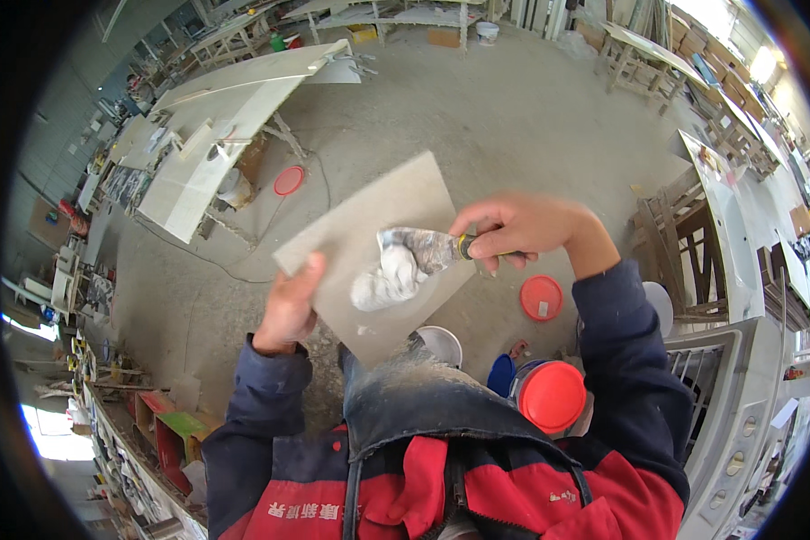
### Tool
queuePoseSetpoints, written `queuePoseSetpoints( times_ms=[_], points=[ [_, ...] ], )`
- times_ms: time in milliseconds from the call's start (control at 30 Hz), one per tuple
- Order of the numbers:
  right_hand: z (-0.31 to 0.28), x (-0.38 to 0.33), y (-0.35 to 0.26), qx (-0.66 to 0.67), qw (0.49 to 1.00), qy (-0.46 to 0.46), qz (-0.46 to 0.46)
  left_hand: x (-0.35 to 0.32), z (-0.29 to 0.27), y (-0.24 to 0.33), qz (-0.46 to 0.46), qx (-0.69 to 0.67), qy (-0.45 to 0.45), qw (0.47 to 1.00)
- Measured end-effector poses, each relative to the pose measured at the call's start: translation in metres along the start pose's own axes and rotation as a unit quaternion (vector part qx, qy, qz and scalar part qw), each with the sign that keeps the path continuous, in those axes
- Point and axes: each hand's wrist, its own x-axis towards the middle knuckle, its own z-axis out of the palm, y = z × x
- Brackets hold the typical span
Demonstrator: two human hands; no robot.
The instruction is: The person scoops white adhesive from a bucket using a trowel and spreads it onto a small tile. They then move to a larger panel and apply adhesive in linear strips along the grooves.
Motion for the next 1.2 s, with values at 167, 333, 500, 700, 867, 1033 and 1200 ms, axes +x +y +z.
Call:
queuePoseSetpoints(
  times_ms=[167, 333, 500, 700, 867, 1033, 1200],
  points=[
    [-0.044, 0.074, -0.005, -0.284, 0.957, -0.052, -0.032, 0.095, 0.022, -0.041, -0.087, 0.037, -0.097, 0.991],
    [-0.028, 0.134, -0.03, -0.565, 0.821, 0.056, -0.066, 0.207, 0.015, -0.086, -0.093, 0.063, -0.114, 0.987],
    [-0.126, 0.152, -0.045, -0.605, 0.79, 0.083, 0.058, 0.33, -0.001, -0.079, -0.176, -0.15, -0.056, 0.971],
    [-0.249, 0.2, -0.042, -0.542, 0.746, 0.387, -0.001, 0.476, -0.023, -0.037, -0.024, -0.273, -0.033, 0.961],
    [-0.284, 0.236, 0.037, 0.098, 0.876, 0.466, -0.078, 0.572, 0.011, -0.003, 0.104, -0.289, 0.038, 0.951],
    [-0.348, 0.279, 0.087, 0.523, 0.793, 0.307, -0.056, 0.641, 0.029, -0.013, 0.212, -0.221, 0.07, 0.949],
    [-0.494, 0.322, 0.125, 0.518, 0.803, 0.268, -0.118, 0.72, 0.026, -0.033, 0.232, -0.092, 0.056, 0.967]
  ],
)
